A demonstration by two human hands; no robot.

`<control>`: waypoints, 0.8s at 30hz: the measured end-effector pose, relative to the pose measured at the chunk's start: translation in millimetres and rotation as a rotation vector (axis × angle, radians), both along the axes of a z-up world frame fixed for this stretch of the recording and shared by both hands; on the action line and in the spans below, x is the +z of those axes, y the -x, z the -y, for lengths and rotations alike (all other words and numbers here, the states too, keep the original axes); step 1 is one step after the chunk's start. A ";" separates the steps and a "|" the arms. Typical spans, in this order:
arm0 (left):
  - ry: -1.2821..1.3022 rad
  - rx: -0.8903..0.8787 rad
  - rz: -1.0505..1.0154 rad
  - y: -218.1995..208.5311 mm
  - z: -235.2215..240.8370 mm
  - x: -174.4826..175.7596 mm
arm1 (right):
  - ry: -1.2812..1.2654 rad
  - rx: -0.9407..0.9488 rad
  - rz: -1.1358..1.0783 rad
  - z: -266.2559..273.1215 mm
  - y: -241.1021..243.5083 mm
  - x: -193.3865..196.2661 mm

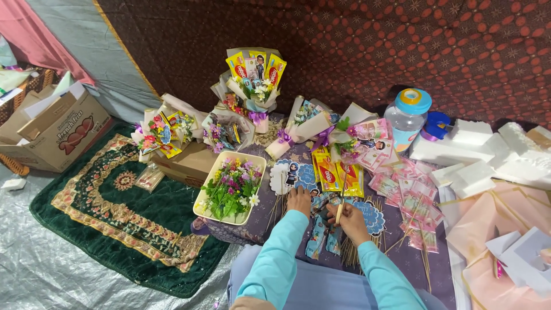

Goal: Cutting out decorative paper signs with scissors for a gift bouquet assembly.

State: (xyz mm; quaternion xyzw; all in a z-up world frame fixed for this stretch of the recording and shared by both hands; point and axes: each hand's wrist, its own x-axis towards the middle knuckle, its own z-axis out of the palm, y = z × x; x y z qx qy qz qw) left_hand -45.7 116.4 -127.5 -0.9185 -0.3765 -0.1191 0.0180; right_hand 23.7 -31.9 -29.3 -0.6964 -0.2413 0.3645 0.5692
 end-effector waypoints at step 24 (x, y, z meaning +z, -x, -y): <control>-0.896 0.310 0.881 -16.7 5.5 101.8 | -0.294 -0.197 -0.256 4.5 4.2 41.5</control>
